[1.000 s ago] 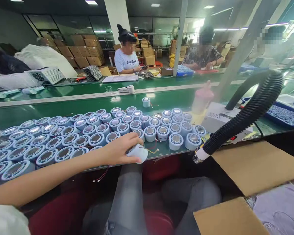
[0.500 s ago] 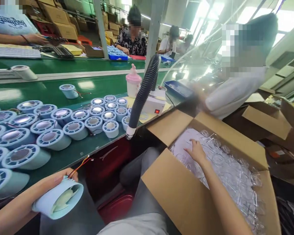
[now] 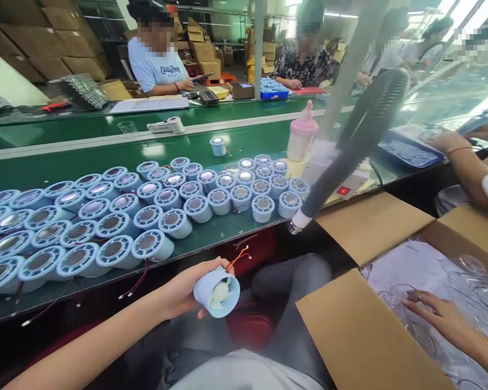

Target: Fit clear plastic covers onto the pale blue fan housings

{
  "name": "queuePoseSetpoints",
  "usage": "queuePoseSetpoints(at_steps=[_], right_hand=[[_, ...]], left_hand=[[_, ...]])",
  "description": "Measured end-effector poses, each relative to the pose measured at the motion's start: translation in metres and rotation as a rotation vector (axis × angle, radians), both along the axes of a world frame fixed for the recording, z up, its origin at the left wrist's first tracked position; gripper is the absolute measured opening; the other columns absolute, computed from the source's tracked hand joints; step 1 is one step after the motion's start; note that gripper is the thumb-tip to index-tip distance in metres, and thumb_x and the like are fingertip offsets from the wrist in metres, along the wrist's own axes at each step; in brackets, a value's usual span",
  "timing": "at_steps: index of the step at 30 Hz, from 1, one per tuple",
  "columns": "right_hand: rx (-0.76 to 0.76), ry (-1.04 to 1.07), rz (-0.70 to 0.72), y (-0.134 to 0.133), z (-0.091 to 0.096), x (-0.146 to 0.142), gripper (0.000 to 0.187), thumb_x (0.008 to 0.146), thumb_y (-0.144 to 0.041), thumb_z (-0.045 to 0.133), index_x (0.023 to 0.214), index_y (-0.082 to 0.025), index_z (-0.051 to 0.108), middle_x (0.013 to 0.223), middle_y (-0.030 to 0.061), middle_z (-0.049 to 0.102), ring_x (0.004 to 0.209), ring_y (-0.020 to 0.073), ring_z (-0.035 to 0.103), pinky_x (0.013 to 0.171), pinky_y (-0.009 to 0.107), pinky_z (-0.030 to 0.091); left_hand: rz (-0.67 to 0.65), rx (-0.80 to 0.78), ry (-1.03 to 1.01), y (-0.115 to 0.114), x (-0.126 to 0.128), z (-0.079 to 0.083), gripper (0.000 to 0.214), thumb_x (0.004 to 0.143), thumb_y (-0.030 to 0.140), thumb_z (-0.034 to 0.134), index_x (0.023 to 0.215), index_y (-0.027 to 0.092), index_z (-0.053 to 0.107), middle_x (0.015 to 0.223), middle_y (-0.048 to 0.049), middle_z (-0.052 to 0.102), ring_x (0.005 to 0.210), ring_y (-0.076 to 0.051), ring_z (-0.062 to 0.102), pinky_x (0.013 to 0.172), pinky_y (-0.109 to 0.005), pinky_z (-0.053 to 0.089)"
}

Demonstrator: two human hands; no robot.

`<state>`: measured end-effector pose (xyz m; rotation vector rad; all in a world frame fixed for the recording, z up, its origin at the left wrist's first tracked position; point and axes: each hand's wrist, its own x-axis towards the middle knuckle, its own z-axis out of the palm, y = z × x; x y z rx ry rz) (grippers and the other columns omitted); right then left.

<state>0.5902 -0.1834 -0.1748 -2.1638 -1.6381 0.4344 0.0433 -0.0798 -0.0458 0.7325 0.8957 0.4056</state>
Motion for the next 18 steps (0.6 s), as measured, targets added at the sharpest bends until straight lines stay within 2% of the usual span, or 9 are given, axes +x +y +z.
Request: queuePoseSetpoints(at_steps=[3, 5, 6, 8, 9, 11, 13, 15, 18], right_hand=[[0.011, -0.023, -0.092, -0.003, 0.031, -0.021, 0.038, 0.074, -0.062, 0.050, 0.072, -0.030, 0.070, 0.086, 0.0167, 0.076, 0.081, 0.0448, 0.071, 0.069, 0.060, 0.056], [0.114, -0.019, -0.041, 0.001, 0.059, -0.068, 0.038, 0.079, -0.059, 0.050, 0.090, -0.027, 0.069, 0.094, 0.0156, 0.075, 0.082, 0.0413, 0.071, 0.069, 0.056, 0.058], [0.168, 0.023, 0.074, 0.005, 0.072, -0.099, 0.038, 0.082, -0.055, 0.053, 0.101, -0.026, 0.067, 0.102, 0.0154, 0.073, 0.086, 0.0384, 0.071, 0.069, 0.050, 0.060], [0.269, 0.087, 0.461, 0.014, 0.094, -0.172, 0.037, 0.088, -0.046, 0.051, 0.115, -0.025, 0.064, 0.116, 0.0139, 0.067, 0.101, 0.0336, 0.068, 0.079, 0.043, 0.060], [0.261, 0.072, 0.598, 0.020, 0.101, -0.207, 0.041, 0.089, -0.043, 0.053, 0.127, -0.027, 0.059, 0.124, 0.0123, 0.063, 0.110, 0.0320, 0.064, 0.085, 0.041, 0.058], [0.308, 0.027, 0.721, 0.032, 0.109, -0.267, 0.051, 0.089, -0.036, 0.058, 0.139, -0.029, 0.050, 0.128, 0.0133, 0.058, 0.115, 0.0312, 0.060, 0.088, 0.041, 0.057], [0.301, -0.068, 0.727, 0.043, 0.110, -0.305, 0.047, 0.088, -0.028, 0.061, 0.135, -0.028, 0.055, 0.134, 0.0153, 0.054, 0.112, 0.0344, 0.058, 0.087, 0.048, 0.056], [0.244, -0.074, 0.734, 0.051, 0.107, -0.321, 0.033, 0.083, -0.017, 0.065, 0.114, -0.026, 0.067, 0.135, 0.0148, 0.054, 0.110, 0.0354, 0.057, 0.085, 0.052, 0.055], [0.092, 0.173, 0.744, 0.057, 0.104, -0.324, 0.016, 0.073, -0.010, 0.071, 0.083, -0.023, 0.067, 0.129, 0.0110, 0.057, 0.112, 0.0318, 0.058, 0.088, 0.047, 0.055]], left_hand=[[-0.079, 0.040, -0.001, 0.001, 0.001, -0.004, 0.042, 0.082, 0.055, 0.056, 0.085, 0.014, 0.058, 0.066, -0.0030, 0.059, 0.051, -0.012, 0.055, 0.031, -0.014, 0.038], [-0.158, 0.131, 0.062, 0.003, 0.005, -0.005, 0.043, 0.082, 0.057, 0.052, 0.085, 0.015, 0.057, 0.069, -0.0034, 0.059, 0.054, -0.013, 0.056, 0.032, -0.015, 0.038], [-0.198, 0.190, 0.103, 0.004, 0.007, -0.005, 0.043, 0.082, 0.057, 0.049, 0.086, 0.015, 0.057, 0.070, -0.0031, 0.058, 0.055, -0.013, 0.055, 0.032, -0.016, 0.037], [-0.262, 0.298, 0.175, 0.005, 0.011, -0.004, 0.041, 0.084, 0.055, 0.046, 0.087, 0.016, 0.058, 0.069, -0.0011, 0.055, 0.054, -0.012, 0.050, 0.034, -0.016, 0.034], [-0.277, 0.328, 0.200, 0.006, 0.013, -0.003, 0.039, 0.084, 0.053, 0.048, 0.087, 0.016, 0.059, 0.068, -0.0002, 0.054, 0.054, -0.011, 0.048, 0.036, -0.016, 0.034], [-0.296, 0.441, 0.254, 0.005, 0.015, -0.001, 0.031, 0.085, 0.046, 0.055, 0.087, 0.016, 0.063, 0.072, -0.0002, 0.055, 0.062, -0.012, 0.049, 0.047, -0.018, 0.039], [-0.340, 0.683, 0.363, 0.001, 0.014, 0.003, 0.023, 0.086, 0.038, 0.057, 0.089, 0.017, 0.067, 0.083, -0.0020, 0.059, 0.075, -0.015, 0.053, 0.065, -0.024, 0.044], [-0.378, 0.926, 0.478, -0.003, 0.013, 0.006, 0.020, 0.089, 0.034, 0.056, 0.093, 0.019, 0.068, 0.094, -0.0039, 0.061, 0.085, -0.018, 0.056, 0.079, -0.030, 0.044], [-0.317, 1.040, 0.500, -0.007, 0.008, 0.004, 0.022, 0.084, 0.034, 0.066, 0.100, 0.021, 0.066, 0.103, -0.0053, 0.060, 0.093, -0.020, 0.058, 0.085, -0.032, 0.045]])
